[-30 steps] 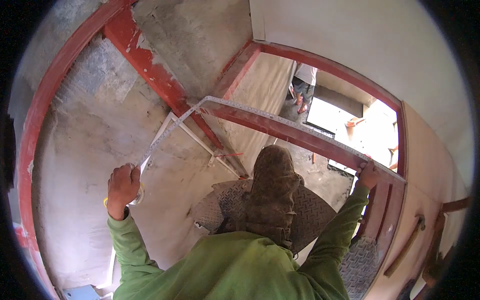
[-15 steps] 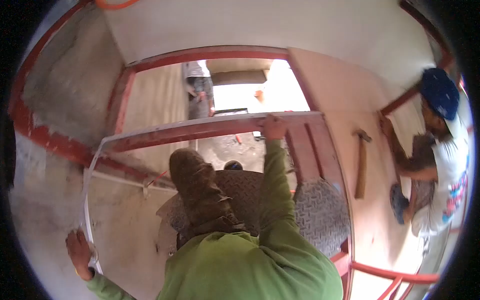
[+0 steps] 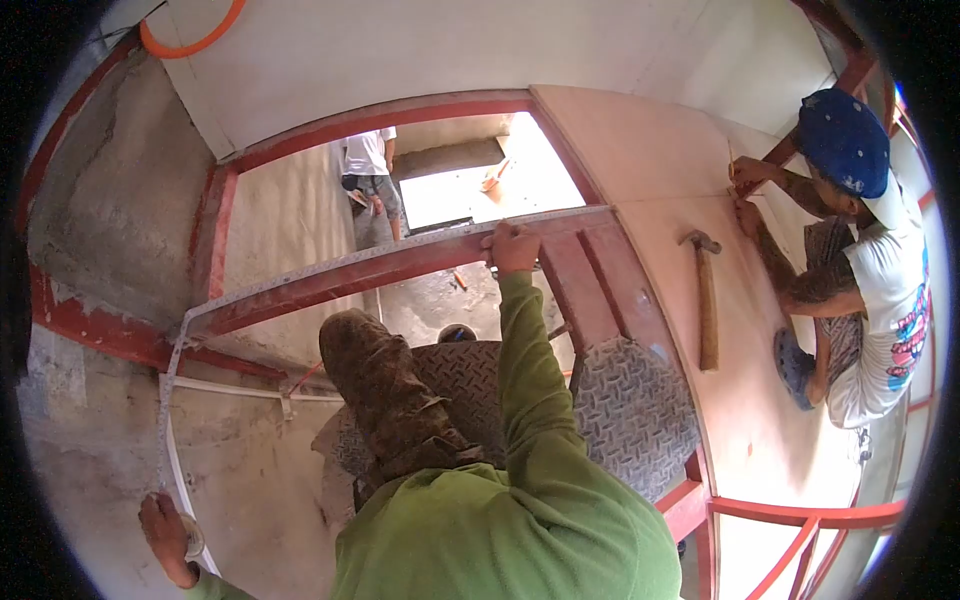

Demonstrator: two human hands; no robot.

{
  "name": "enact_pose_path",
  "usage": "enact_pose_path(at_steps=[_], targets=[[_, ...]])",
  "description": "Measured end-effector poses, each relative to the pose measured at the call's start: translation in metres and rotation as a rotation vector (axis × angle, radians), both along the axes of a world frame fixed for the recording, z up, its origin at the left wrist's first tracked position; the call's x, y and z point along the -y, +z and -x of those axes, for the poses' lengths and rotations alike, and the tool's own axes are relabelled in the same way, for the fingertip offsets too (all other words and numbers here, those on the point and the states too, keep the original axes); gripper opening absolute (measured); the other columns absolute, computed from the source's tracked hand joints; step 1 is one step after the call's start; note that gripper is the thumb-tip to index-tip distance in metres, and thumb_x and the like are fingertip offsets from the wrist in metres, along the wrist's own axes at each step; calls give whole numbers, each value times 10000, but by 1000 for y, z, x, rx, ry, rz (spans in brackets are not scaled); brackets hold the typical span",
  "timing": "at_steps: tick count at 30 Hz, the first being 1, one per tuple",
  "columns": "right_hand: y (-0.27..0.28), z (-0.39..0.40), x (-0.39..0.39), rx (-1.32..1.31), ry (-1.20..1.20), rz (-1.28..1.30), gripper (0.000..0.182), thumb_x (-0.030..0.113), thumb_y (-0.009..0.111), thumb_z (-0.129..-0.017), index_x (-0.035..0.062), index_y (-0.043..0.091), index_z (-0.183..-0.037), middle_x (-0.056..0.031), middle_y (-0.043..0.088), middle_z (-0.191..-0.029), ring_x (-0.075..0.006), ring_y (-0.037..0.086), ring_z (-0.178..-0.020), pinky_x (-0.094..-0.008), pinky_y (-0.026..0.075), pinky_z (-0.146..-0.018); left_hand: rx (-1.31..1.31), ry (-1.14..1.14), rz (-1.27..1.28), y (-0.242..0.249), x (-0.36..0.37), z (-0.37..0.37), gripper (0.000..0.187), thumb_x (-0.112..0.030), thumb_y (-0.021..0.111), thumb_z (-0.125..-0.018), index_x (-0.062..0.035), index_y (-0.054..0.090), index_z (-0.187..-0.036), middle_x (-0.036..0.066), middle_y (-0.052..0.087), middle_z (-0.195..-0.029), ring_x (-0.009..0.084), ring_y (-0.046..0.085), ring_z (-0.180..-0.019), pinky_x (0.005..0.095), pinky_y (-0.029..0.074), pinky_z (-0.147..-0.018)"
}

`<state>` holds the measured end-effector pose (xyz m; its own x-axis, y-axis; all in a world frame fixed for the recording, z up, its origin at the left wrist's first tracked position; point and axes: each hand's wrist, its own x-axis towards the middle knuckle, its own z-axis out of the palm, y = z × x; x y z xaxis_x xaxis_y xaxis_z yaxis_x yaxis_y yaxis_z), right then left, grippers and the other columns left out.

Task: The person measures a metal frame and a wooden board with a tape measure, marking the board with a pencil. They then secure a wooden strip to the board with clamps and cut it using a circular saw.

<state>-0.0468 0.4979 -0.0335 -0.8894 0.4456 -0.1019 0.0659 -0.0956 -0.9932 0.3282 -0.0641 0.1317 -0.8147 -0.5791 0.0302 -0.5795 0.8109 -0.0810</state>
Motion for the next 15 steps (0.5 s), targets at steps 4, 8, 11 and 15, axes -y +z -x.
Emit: enact_pose_path(at_steps=[4, 8, 11, 15], targets=[[-68, 26, -42, -121, 95, -1395, 227, 206, 476, -901, 32, 620, -905, -110, 647, -760, -208, 603, -552, -338, 473, -458, 4, 46, 2, 0, -7, 2, 364, -298, 460, -939, 35, 560, -1048, 250, 573, -1002, 423, 508, -977, 496, 401, -845], [-92, 44, -61, 177, 156, -1779, 267, 221, 743, -641, 275, 692, -898, 62, 658, -1021, -170, 590, -996, -360, 476, -793, -83, -144, 151, -22, 10, -16, 258, -273, 481, -915, -25, 552, -923, 225, 603, -914, 417, 544, -898, 515, 430, -763], [-23, 12, -15, -23, -4, -97, 277, 217, 522, -894, 13, 550, -710, -61, 539, -568, -118, 453, -376, -235, 323, -313, -118, 106, -2, 19, -42, 15, 235, -257, 505, -890, -37, 542, -816, 213, 599, -807, 425, 547, -852, 532, 420, -725], [-3, 4, -9, 34, 37, -100, 308, 221, 512, -913, 12, 521, -687, -70, 546, -582, -122, 454, -392, -258, 341, -330, -79, 165, -62, 28, -48, 23, 248, -270, 519, -886, -35, 546, -811, 209, 594, -783, 418, 555, -823, 532, 423, -710]])
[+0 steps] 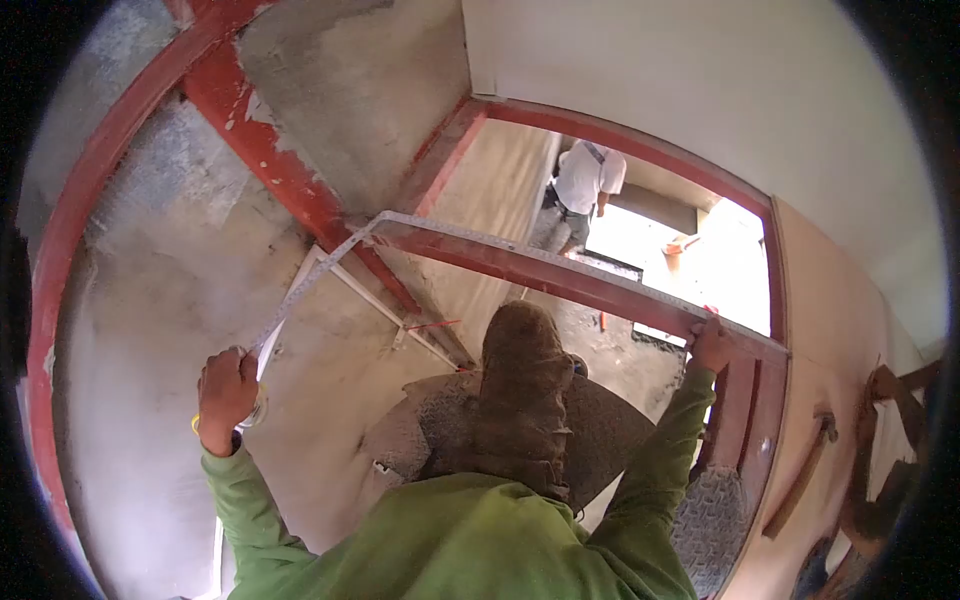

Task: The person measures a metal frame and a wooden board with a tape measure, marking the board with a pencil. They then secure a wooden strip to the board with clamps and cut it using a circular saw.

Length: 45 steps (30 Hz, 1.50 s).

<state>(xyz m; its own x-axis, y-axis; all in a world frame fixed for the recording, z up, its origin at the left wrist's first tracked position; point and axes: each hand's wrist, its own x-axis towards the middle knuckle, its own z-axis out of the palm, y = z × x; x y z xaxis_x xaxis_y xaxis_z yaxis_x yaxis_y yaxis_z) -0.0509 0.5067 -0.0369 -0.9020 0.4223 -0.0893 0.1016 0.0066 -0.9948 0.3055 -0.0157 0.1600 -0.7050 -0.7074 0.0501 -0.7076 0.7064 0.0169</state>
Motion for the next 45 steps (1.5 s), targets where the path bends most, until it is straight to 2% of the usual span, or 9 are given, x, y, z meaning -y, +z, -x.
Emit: enact_pose_path(at_steps=[16, 18, 21, 22, 27, 40, 42, 44, 45], targets=[[1, -1, 2, -57, 15, 146, 252, 188, 567, -888, 28, 521, -698, -71, 540, -565, -131, 468, -385, -259, 345, -321, 27, -9, -11, -6, 6, -1, 217, -268, 515, -890, -58, 544, -841, 202, 598, -827, 412, 561, -838, 523, 435, -707], [-19, 9, -10, -51, 46, -1, 231, 186, 567, -878, 29, 530, -712, -76, 554, -575, -143, 484, -394, -278, 359, -330, 49, -31, 122, -18, 16, -9, 215, -270, 510, -895, -58, 547, -876, 195, 603, -870, 404, 558, -877, 517, 438, -726], [-53, 24, -36, -120, 155, -826, 201, 183, 567, -864, 32, 544, -733, -84, 576, -592, -162, 507, -408, -306, 380, -344, -36, -299, 382, -61, 59, -39, 254, -277, 469, -923, -41, 542, -869, 197, 583, -866, 403, 541, -871, 521, 427, -730], [-54, 23, -36, -118, 134, -881, 192, 182, 567, -859, 32, 548, -740, -86, 584, -597, -168, 514, -412, -315, 387, -349, 56, -124, 175, -33, 34, -23, 260, -275, 465, -928, -31, 543, -885, 208, 576, -877, 417, 531, -869, 523, 418, -735], [2, -1, 17, -66, -100, 182, 218, 132, 526, -886, -2, 522, -715, -99, 569, -558, -149, 467, -350, -297, 338, -296, 20, -182, 117, -45, 56, -16, 337, -285, 455, -932, 33, 559, -971, 246, 571, -946, 433, 512, -934, 508, 401, -809], [-2, -1, 17, -112, -116, 193, 223, 125, 523, -889, -1, 504, -705, -121, 571, -562, -162, 474, -340, -292, 305, -271, 80, -73, 45, -29, 42, -13, 376, -272, 455, -924, 63, 547, -1067, 287, 560, -1050, 456, 489, -1007, 499, 381, -874], [-39, 16, -3, -75, -53, -6, 185, 136, 543, -871, 20, 532, -728, -121, 581, -571, -208, 523, -398, -350, 395, -353, 101, -104, 11, -30, 39, -15, 353, -261, 464, -910, 50, 553, -1053, 272, 563, -1033, 443, 498, -986, 499, 390, -855], [-216, 91, -108, -245, 115, -1096, 180, 207, 554, -824, 78, 588, -946, -113, 625, -725, -226, 577, -581, -372, 444, -521, 172, -569, 368, -58, 75, -40, 307, -263, 463, -925, 12, 568, -1013, 249, 569, -941, 424, 516, -933, 498, 414, -803], [-294, 123, -153, -409, 4, -1547, 293, 242, 560, -801, 107, 616, -1055, -109, 647, -802, -235, 604, -673, -384, 469, -606, 127, -231, 186, -57, 61, -32, 267, -248, 463, -921, -10, 565, -982, 242, 563, -926, 407, 522, -926, 500, 418, -790]])
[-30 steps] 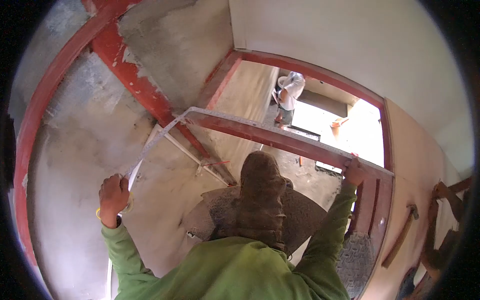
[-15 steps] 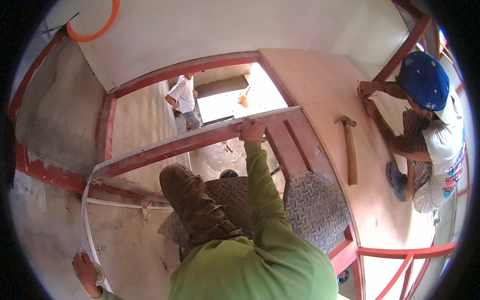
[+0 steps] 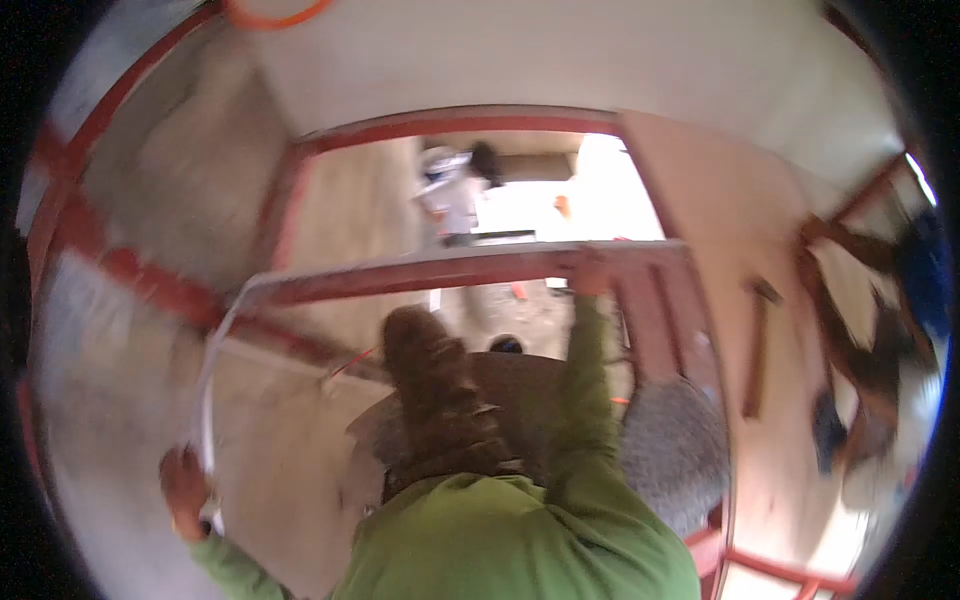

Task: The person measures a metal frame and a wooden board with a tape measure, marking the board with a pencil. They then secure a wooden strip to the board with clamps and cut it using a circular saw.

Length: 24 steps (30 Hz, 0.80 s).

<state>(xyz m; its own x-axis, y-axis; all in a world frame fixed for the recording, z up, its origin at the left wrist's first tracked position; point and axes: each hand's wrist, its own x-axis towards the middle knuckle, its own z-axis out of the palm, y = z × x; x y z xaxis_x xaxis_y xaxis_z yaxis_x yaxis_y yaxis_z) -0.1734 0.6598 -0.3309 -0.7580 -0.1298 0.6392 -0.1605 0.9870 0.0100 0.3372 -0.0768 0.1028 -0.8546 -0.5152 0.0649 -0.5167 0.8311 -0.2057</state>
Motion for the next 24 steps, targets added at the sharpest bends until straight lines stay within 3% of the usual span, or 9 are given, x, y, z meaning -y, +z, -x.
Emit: enact_pose_path(at_steps=[1, 2, 3, 4, 14, 17, 19, 20, 24], targets=[[133, -62, 72, 50, 146, 139, 327, 219, 566, -802, 98, 587, -1105, -97, 633, -790, -217, 599, -674, -373, 482, -585, -208, -360, 283, -12, 6, -7, 241, -247, 465, -916, -24, 560, -915, 232, 571, -913, 402, 529, -914, 512, 419, -771], [174, -76, 92, 355, 197, 789, 218, 187, 540, -844, 77, 605, -1020, -84, 612, -731, -177, 558, -568, -313, 439, -468, -147, 72, -65, 21, -30, 15, 247, -261, 477, -906, -33, 548, -843, 221, 587, -882, 410, 538, -893, 522, 422, -754], [215, -88, 112, 431, 109, 1494, 157, 156, 515, -886, 55, 624, -936, -71, 592, -673, -136, 516, -462, -252, 395, -352, -122, 138, -88, 33, -39, 26, 256, -270, 483, -901, -33, 548, -829, 219, 590, -863, 415, 541, -878, 527, 423, -745], [263, -109, 150, 266, -1, 1590, 210, 171, 495, -918, 30, 597, -801, -75, 567, -601, -120, 450, -367, -235, 326, -291, -96, 192, -122, 40, -42, 29, 266, -280, 488, -896, -33, 549, -814, 216, 594, -844, 420, 545, -863, 533, 424, -737], [283, -117, 148, 352, 11, 1675, 223, 153, 560, -890, 51, 529, -694, -55, 558, -569, -129, 482, -404, -250, 341, -323, -163, 188, -84, 43, -44, 42, 240, -264, 521, -880, -40, 545, -798, 202, 591, -817, 406, 559, -822, 513, 438, -718], [227, -91, 104, 425, 126, 636, 121, 131, 582, -844, 48, 574, -756, -74, 598, -614, -158, 533, -451, -306, 407, -386, -107, -30, 66, 1, -2, 25, 239, -262, 516, -890, -37, 545, -816, 183, 594, -823, 384, 564, -824, 505, 441, -703], [229, -98, 106, 345, 6, 380, 126, 133, 567, -855, 28, 584, -789, -98, 608, -623, -173, 547, -451, -329, 421, -390, -257, -297, 258, -39, 39, 9, 254, -272, 497, -910, -26, 546, -876, 191, 583, -892, 390, 539, -869, 511, 423, -734], [233, -104, 115, 318, -51, 511, 133, 135, 559, -860, 17, 590, -805, -110, 613, -627, -180, 554, -451, -340, 428, -392, -35, 91, -98, 14, -8, 35, 270, -276, 485, -915, -14, 548, -899, 210, 578, -927, 409, 523, -904, 510, 412, -770], [286, -120, 169, 249, 12, 1751, 222, 120, 511, -902, -5, 527, -720, -121, 575, -551, -153, 482, -346, -296, 334, -279, -86, 40, -78, 13, -12, 51, 288, -287, 467, -923, -8, 539, -920, 231, 574, -939, 418, 508, -940, 507, 396, -808]])
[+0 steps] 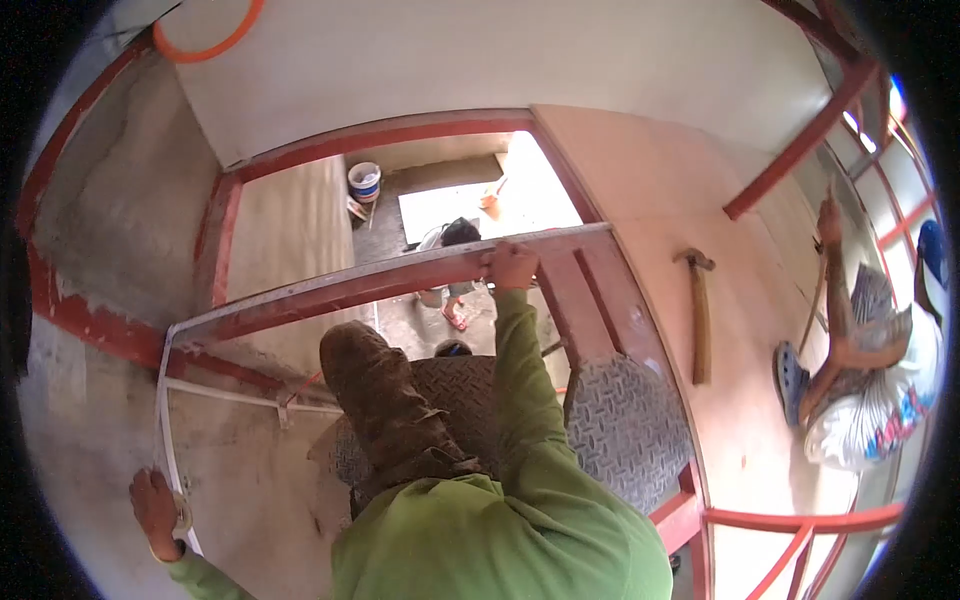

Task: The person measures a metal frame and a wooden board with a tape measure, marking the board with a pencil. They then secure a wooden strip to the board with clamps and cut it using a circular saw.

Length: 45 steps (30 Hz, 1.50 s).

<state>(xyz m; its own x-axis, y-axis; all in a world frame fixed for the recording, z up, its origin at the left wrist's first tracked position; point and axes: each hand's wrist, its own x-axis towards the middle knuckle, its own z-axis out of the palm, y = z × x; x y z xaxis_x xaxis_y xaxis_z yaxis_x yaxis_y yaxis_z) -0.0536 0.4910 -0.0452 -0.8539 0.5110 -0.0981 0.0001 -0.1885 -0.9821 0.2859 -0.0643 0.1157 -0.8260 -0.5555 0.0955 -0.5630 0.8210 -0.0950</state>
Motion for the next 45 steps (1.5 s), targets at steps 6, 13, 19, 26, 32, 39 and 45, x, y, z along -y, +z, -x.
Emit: enact_pose_path(at_steps=[6, 13, 19, 26, 32, 39, 45], targets=[[14, -8, 5, -5, 1, -42, 273, 141, 523, -907, 2, 483, -675, -126, 582, -566, -144, 489, -356, -283, 334, -286, 21, 2, -21, 9, 0, -7, 325, -295, 470, -930, 21, 538, -903, 256, 562, -894, 427, 504, -919, 501, 391, -796], [14, -10, 4, -3, 7, -11, 280, 150, 528, -908, -12, 501, -681, -116, 573, -552, -143, 489, -352, -283, 341, -289, -11, -6, -42, 0, 4, -13, 324, -282, 474, -930, 33, 540, -890, 258, 560, -890, 428, 501, -905, 498, 390, -791], [12, -7, -1, -15, 63, -62, 270, 163, 531, -909, -26, 512, -718, -116, 574, -555, -143, 496, -356, -280, 355, -296, -44, -13, -24, 1, 5, -12, 330, -290, 473, -925, 31, 541, -886, 255, 565, -891, 430, 501, -914, 501, 390, -794], [12, -7, 0, 18, 33, -44, 272, 169, 529, -909, -18, 511, -713, -111, 578, -556, -138, 508, -366, -269, 357, -300, -32, -75, -28, -1, 7, -13, 319, -284, 472, -919, 25, 534, -870, 246, 569, -890, 427, 503, -922, 500, 392, -788], [-27, 6, -28, 72, 201, -929, 191, 227, 604, -799, 41, 583, -834, -139, 642, -713, -268, 609, -571, -405, 466, -500, -63, 1, -12, -3, -3, -6, 292, -285, 480, -915, -1, 549, -910, 225, 580, -905, 415, 522, -919, 503, 410, -794], [-41, 19, -30, 50, 89, -230, 245, 249, 542, -906, 37, 597, -797, -62, 585, -601, -128, 491, -396, -245, 342, -317, -63, 69, -13, 7, -22, 3, 264, -287, 509, -880, -37, 540, -799, 213, 602, -804, 422, 565, -809, 530, 447, -712], [-1, 2, -15, 11, 122, -124, 336, 233, 489, -935, 29, 497, -669, -62, 525, -545, -113, 429, -362, -249, 328, -300, -108, 84, -73, 15, -33, 8, 266, -281, 503, -881, -32, 571, -815, 222, 603, -796, 424, 578, -791, 527, 454, -711]])
